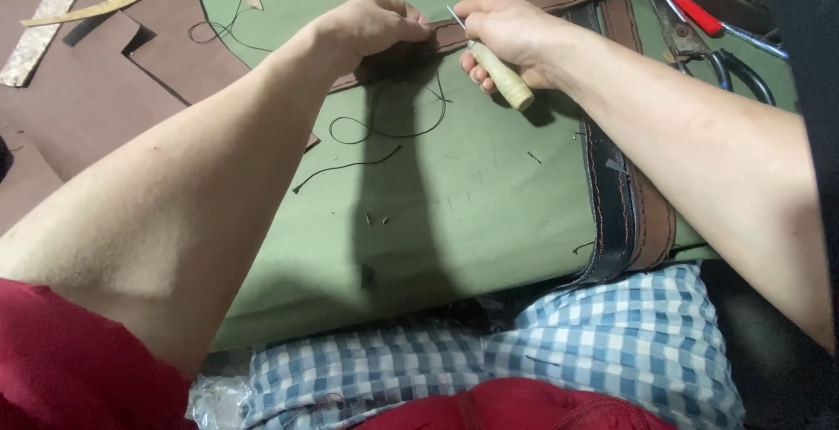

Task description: Hand-stitching a leather belt using an awl to punch holes and a needle to pull thread through.

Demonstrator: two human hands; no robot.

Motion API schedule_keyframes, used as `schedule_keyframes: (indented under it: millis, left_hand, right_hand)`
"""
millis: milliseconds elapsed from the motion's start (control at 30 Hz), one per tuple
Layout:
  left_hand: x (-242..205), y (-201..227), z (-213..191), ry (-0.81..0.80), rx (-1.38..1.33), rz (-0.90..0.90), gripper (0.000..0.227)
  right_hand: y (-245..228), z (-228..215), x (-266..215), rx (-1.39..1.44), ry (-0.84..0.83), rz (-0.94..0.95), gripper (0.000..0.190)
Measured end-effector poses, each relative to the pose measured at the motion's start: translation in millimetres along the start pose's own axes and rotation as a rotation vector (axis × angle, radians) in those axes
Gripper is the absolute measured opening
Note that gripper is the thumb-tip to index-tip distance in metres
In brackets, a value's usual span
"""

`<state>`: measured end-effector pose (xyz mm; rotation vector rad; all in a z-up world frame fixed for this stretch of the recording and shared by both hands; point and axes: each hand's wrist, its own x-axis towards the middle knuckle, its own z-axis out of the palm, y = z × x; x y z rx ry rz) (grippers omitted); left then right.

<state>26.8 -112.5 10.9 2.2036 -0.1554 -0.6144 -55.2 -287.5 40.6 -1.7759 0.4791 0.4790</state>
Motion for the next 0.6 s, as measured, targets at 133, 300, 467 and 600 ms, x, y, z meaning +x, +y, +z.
schedule_keyframes:
  millis: [133,300,467,600]
  left_hand:
    - [7,-8,2,-0.005,-0.073,0.029,0.013]
    - [5,-6,2,-0.005,-0.088,0.002,0.011]
    - [-3,-3,1,-0.017,-0.078,0.007,0.014]
    - [-3,-3,1,-0.007,-0.058,0.005,0.015]
  right_hand:
    - [-4,4,-9,-0.012,-0.041,0.041,0.066]
    - [-7,6,-9,-0.003,-0.078,0.034,0.074]
    - [-9,10,-10,-0.045,-0.080,0.034,0.075]
    - [-11,12,-12,-0.069,-0.065,0.040,0.074]
